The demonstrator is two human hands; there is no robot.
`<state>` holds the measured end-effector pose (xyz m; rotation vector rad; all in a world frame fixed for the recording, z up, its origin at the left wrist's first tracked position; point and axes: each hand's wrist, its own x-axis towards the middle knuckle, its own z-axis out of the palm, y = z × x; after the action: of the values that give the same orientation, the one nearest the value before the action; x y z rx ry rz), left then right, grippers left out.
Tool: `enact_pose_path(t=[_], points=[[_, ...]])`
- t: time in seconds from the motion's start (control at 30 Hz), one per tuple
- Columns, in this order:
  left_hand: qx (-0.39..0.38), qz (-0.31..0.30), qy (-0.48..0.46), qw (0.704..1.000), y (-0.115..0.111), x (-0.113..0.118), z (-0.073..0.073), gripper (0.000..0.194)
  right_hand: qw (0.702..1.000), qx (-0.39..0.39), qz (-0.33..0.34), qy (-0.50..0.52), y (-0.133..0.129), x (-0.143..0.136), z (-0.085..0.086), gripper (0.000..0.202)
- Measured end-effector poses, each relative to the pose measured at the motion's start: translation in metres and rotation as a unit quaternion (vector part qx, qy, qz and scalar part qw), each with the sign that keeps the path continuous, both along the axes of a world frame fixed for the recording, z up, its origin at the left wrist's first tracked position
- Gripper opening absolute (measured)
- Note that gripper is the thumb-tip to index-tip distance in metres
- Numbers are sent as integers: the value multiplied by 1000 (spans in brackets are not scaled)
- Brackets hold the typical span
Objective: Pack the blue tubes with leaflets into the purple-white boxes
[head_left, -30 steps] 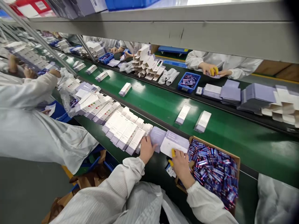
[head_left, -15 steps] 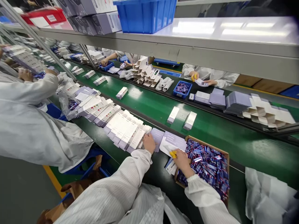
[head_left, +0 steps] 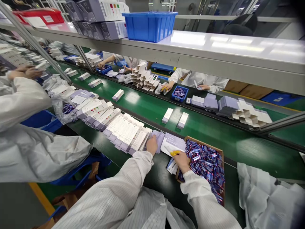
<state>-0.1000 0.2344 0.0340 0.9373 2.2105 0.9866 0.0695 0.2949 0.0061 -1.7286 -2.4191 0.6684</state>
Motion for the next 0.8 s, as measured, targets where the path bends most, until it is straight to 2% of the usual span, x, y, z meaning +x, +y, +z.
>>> enact_pose_path(t=[0.1, 0.2, 0.3, 0.37, 0.43, 0.5, 0.57, 0.67, 0.8], points=[[53, 34, -69, 996, -25, -6, 9, 41, 1000, 20, -17, -1, -3, 1, 0, 21], [80, 28, -179, 980, -56, -11, 13, 40, 999, 49, 2, 10, -7, 0, 1, 18], [71, 12, -319, 945, -83, -6, 10, 31, 996, 77, 34, 34, -15, 3, 13, 19], [67, 19, -393, 917, -93, 2, 6, 34, 989, 120, 62, 65, -25, 8, 26, 21], [76, 29, -446, 891, -96, 11, 4, 40, 966, 194, 129, 116, -42, 11, 39, 24], [91, 31, -484, 870, -92, 18, 6, 47, 925, 263, 224, 162, -64, 9, 47, 28], [113, 22, -529, 841, -87, 22, 9, 54, 893, 287, 302, 170, -86, 4, 49, 31], [147, 16, -565, 811, -83, 25, 13, 51, 892, 267, 327, 160, -109, -5, 45, 32], [167, 38, -546, 820, -84, 25, 10, 47, 901, 215, 309, 216, -114, 2, 42, 23]])
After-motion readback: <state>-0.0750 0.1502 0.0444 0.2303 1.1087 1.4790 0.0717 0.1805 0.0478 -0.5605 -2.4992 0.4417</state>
